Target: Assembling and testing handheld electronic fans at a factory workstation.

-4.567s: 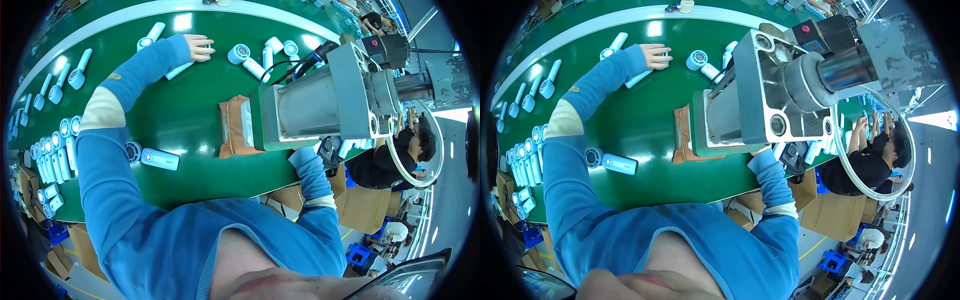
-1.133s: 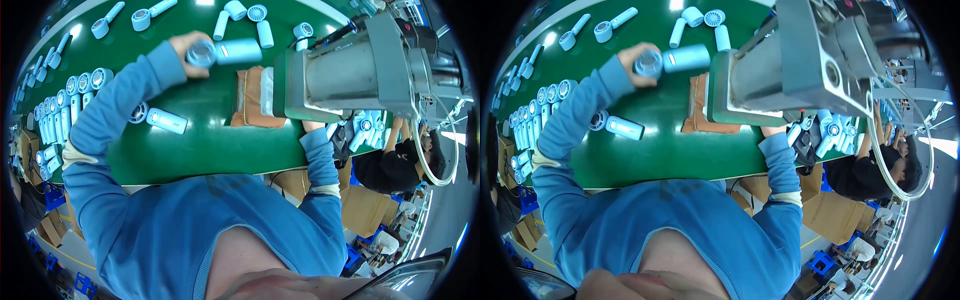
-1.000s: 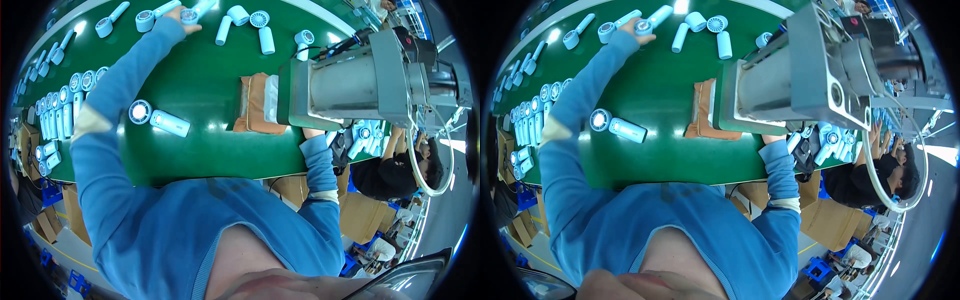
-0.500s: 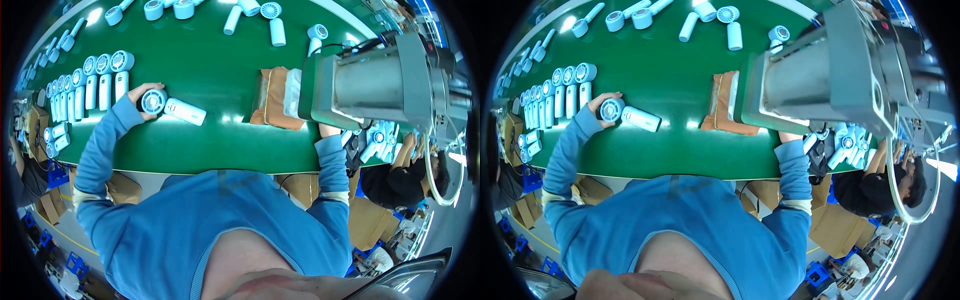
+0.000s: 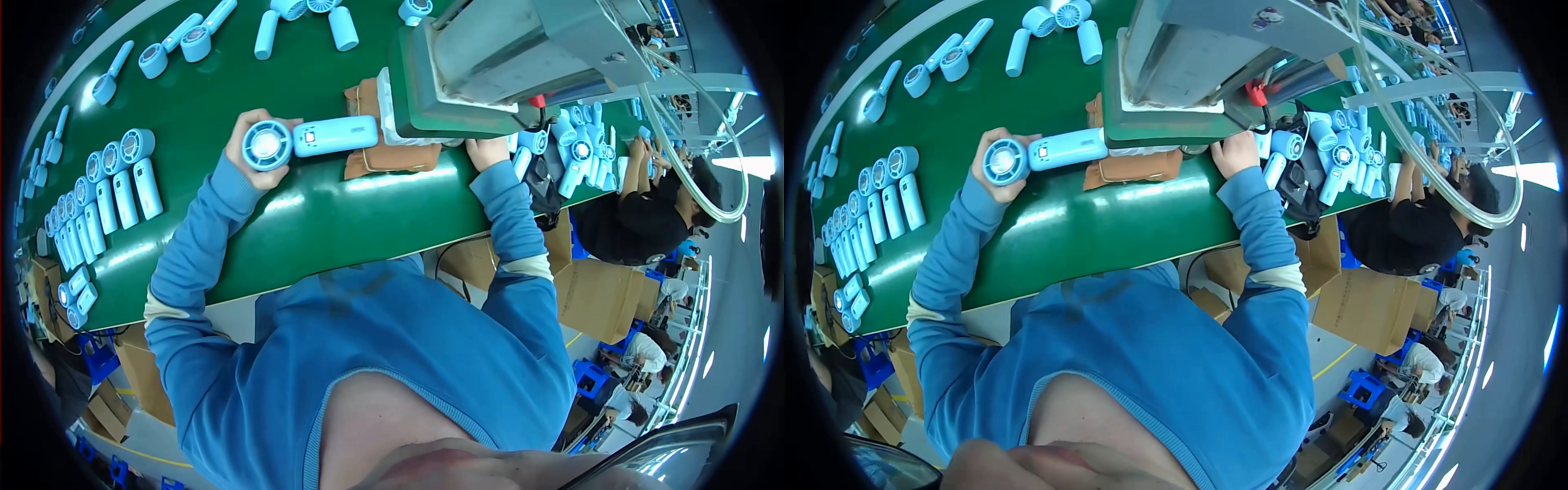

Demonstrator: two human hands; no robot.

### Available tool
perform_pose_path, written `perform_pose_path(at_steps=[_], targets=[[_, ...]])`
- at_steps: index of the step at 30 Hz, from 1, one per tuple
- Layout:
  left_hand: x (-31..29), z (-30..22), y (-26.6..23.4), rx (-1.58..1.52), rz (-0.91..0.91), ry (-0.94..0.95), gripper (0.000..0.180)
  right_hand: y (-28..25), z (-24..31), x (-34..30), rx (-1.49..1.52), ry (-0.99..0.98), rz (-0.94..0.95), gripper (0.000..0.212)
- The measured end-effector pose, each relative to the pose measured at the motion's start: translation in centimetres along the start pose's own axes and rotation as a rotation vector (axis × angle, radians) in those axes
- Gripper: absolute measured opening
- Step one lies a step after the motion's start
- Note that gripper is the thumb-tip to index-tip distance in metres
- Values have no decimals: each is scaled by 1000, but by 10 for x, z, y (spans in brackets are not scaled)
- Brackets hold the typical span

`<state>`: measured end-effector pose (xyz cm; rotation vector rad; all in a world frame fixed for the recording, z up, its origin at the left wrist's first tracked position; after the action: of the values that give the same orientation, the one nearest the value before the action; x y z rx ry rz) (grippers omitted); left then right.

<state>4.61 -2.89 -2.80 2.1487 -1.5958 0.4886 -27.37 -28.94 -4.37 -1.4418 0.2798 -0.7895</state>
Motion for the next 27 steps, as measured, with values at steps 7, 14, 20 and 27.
perform_pose_path(at_steps=[7, 14, 20, 27], targets=[[33, 26, 37, 177, 62, -108, 64, -1, -8, -3, -1, -14, 16, 39], [31, 52, 45, 199, 111, -206, 66, 3, -13, -6, 25, -59, -53, 39], [57, 17, 67, 116, 284, -40, 63, 3, -15, -14, -14, -89, -105, 40], [94, 4, -122, 417, -616, -164, 70, 5, -9, 0, -71, 90, 110, 44]])
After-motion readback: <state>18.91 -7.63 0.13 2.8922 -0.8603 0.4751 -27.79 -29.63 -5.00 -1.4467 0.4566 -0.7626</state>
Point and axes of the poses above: each hand's wrist, its own x-axis towards the middle knuckle, its own y-axis out of the palm, z = x × y, the point moved 8 cm from there along x, towards the middle knuckle, and after that the axes turned 1 degree about -x, right-handed, at the moved point
